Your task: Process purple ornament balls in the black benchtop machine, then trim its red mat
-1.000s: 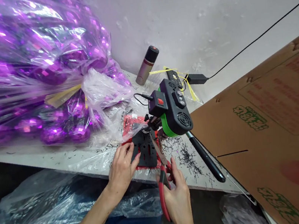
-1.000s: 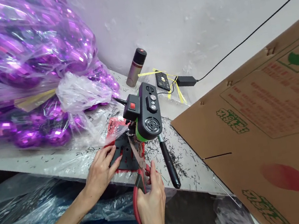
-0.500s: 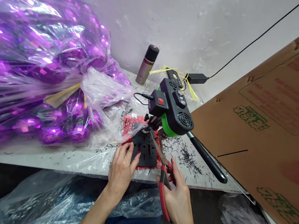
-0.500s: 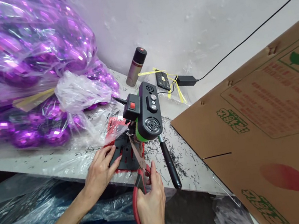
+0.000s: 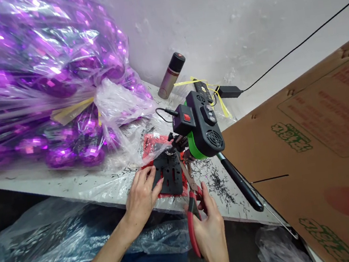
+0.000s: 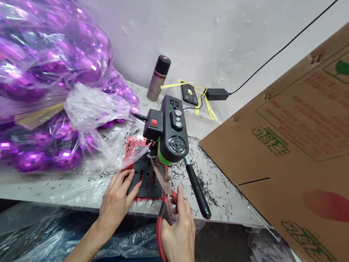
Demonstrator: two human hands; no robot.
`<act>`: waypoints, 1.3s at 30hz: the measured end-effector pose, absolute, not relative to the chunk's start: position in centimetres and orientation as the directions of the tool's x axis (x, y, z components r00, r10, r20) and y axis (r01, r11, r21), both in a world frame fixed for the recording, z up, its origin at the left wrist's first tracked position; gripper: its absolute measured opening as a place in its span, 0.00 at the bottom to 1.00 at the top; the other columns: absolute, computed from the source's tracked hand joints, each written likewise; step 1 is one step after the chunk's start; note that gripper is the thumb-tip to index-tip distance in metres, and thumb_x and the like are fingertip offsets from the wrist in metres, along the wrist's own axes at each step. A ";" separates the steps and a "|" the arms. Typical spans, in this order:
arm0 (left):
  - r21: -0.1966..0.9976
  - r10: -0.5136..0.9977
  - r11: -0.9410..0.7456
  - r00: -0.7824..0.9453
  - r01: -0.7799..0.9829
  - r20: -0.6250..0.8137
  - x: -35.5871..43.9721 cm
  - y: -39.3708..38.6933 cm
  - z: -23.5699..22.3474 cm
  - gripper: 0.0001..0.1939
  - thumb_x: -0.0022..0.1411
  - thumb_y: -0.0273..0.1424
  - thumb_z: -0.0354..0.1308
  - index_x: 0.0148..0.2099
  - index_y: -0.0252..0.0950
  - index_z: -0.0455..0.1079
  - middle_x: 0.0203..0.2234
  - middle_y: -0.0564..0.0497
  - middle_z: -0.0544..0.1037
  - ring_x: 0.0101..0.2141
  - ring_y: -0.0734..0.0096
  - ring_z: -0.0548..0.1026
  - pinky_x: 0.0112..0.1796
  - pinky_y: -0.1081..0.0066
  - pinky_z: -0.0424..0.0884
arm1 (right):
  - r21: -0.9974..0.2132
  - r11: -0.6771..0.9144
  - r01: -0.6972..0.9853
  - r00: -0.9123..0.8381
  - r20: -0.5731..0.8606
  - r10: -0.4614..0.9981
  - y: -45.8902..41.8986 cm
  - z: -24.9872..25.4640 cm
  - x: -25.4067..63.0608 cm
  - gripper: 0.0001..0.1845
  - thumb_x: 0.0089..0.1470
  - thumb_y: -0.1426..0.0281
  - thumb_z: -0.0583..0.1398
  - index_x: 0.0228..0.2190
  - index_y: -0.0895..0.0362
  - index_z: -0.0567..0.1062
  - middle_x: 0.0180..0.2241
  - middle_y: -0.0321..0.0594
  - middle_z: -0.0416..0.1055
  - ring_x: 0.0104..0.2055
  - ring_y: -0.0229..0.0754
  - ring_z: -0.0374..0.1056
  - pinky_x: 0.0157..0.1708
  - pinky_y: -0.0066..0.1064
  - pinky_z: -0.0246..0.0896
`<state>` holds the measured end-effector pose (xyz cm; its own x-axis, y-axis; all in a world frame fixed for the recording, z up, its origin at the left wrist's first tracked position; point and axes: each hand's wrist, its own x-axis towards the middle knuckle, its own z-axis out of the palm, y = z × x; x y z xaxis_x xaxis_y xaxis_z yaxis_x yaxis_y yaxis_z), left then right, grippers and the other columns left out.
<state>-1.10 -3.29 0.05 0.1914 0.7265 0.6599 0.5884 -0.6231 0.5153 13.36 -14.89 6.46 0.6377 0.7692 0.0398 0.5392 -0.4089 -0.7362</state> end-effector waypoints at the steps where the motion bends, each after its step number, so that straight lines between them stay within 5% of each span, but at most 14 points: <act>1: 0.514 0.725 -0.625 0.192 0.587 0.661 -1.1 -3.3 0.1 0.15 0.72 0.33 0.54 0.57 0.31 0.69 0.44 0.40 0.78 0.45 0.55 0.77 0.46 0.56 0.78 | -0.730 -0.413 0.545 0.628 0.029 0.778 -14.9 6.5 13.5 0.44 0.50 0.54 0.62 0.65 0.54 0.64 0.49 0.48 0.75 0.41 0.48 0.71 0.43 0.41 0.72; 39: 0.498 0.714 -0.628 0.187 0.598 0.675 -1.1 -3.3 0.4 0.14 0.72 0.32 0.55 0.55 0.30 0.69 0.43 0.41 0.78 0.44 0.57 0.77 0.46 0.59 0.78 | -0.738 -0.383 0.556 0.611 0.050 0.790 -15.0 5.3 14.4 0.44 0.50 0.55 0.64 0.65 0.55 0.65 0.50 0.48 0.76 0.41 0.48 0.73 0.46 0.43 0.72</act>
<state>-1.05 -3.31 0.40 0.1874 0.7135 0.6751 0.5982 -0.6280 0.4977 14.38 -15.04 5.30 0.6112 0.7899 0.0502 0.5559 -0.3832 -0.7376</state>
